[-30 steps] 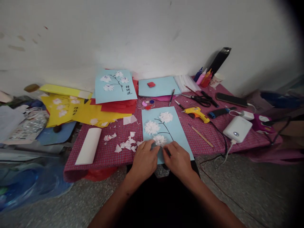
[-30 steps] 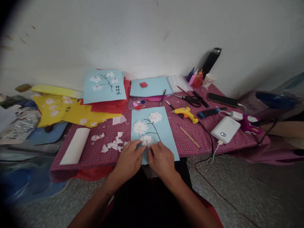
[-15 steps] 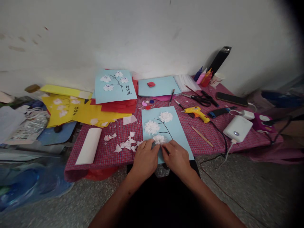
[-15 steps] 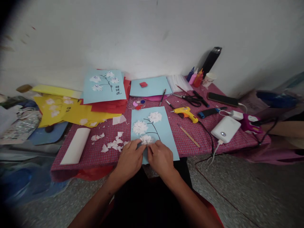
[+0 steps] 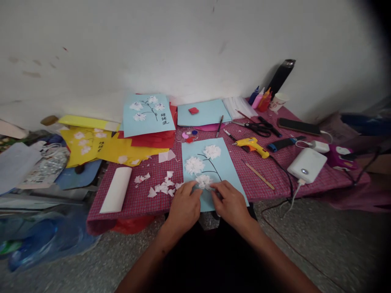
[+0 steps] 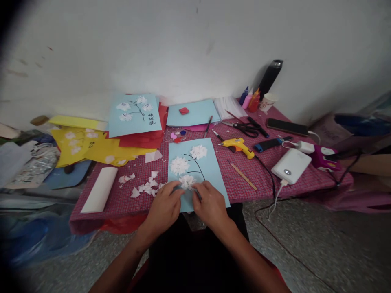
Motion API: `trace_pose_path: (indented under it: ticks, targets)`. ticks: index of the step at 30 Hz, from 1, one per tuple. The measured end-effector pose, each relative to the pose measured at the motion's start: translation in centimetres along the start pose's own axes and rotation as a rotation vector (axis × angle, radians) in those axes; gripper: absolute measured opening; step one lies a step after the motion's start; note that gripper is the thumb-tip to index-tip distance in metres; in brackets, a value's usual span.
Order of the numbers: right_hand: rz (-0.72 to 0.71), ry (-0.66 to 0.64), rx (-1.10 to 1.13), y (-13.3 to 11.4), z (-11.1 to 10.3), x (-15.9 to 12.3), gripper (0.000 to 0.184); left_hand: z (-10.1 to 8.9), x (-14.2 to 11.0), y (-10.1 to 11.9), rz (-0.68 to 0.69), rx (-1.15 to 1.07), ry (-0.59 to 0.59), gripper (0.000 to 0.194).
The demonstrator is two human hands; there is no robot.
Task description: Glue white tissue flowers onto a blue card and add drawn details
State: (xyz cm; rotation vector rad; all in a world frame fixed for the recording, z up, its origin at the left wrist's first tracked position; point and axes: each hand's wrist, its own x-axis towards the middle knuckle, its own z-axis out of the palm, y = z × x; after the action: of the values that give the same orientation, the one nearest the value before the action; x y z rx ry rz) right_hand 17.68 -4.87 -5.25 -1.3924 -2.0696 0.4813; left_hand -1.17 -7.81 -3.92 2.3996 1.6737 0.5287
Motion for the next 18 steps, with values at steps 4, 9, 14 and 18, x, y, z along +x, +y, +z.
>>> trace_pose_path:
  ticks: [4,9,14,18]
  targets:
    - [-0.038,-0.047,-0.088,-0.2,0.1,0.1,0.029,-0.3,0.0,0.1,-0.03,-0.049,0.02,0.026]
    - [-0.071,-0.056,-0.053,0.0,-0.2,0.2,0.029,-0.3,-0.1,-0.2,-0.055,-0.072,0.085,0.028]
    - [-0.065,0.068,0.076,1.9,-1.6,-1.0,0.023,-0.8,-1.6,-1.6,-0.092,-0.07,0.199,0.027]
    - [-0.084,0.13,0.064,3.8,-2.8,-2.7,0.017,-1.1,-3.4,-2.5,-0.11,-0.085,0.219,0.024]
